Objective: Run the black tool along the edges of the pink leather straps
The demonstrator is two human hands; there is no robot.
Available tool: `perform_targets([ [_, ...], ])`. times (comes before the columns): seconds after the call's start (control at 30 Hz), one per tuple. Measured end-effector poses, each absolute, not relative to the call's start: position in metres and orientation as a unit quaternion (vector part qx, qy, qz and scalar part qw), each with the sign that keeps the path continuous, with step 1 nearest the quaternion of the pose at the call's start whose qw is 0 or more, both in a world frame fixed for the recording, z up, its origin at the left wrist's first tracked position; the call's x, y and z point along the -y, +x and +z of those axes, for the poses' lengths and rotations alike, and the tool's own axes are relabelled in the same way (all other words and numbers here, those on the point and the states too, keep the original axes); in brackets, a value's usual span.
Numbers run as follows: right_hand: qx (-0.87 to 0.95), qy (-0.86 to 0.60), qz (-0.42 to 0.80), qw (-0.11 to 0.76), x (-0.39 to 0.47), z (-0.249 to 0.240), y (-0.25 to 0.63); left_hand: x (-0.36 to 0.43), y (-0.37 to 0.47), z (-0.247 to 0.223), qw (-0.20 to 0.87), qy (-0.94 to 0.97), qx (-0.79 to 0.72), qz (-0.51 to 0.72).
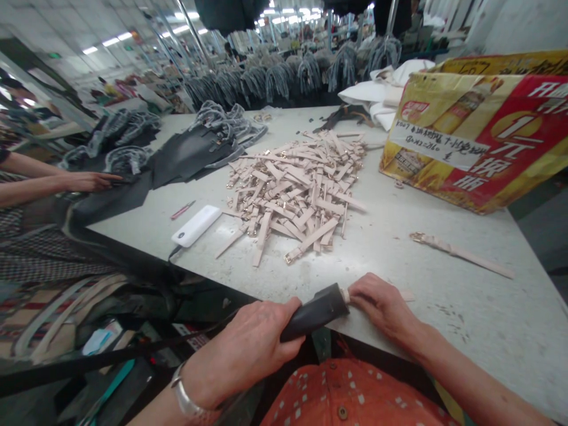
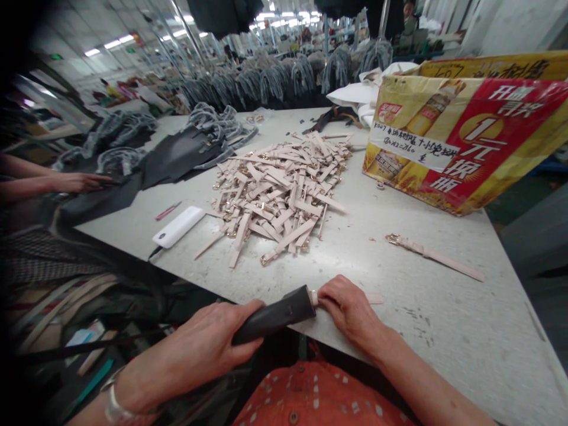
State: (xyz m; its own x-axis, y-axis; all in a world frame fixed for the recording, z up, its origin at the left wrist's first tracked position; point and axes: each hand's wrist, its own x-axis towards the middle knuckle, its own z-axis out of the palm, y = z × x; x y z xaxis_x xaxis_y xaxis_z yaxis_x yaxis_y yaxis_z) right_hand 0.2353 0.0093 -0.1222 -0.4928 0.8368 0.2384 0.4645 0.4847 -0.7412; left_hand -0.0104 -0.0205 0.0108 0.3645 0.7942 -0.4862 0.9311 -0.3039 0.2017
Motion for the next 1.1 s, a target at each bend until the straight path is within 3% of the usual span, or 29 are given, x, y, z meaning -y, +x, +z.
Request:
perform_targets([
  [0.4, 0.808, -0.417, 0.281, 0.307, -0.009, -0.124, 0.235, 0.012, -0.029, 0.008, 0.225, 0.756, -0.606, -0.107],
  [0.7, 0.769, -0.491, 0.280, 0.298, -0.008, -0.121, 0.233, 0.012, -0.001, 0.014, 0.237, 0.805, -0.528, -0.128],
  [1.1, 0.729, -0.501, 0.337, 0.323, -0.011, -0.117, 0.235, -0.002, 0.028, 0.032, 0.177, 0.831, -0.495, -0.181],
])
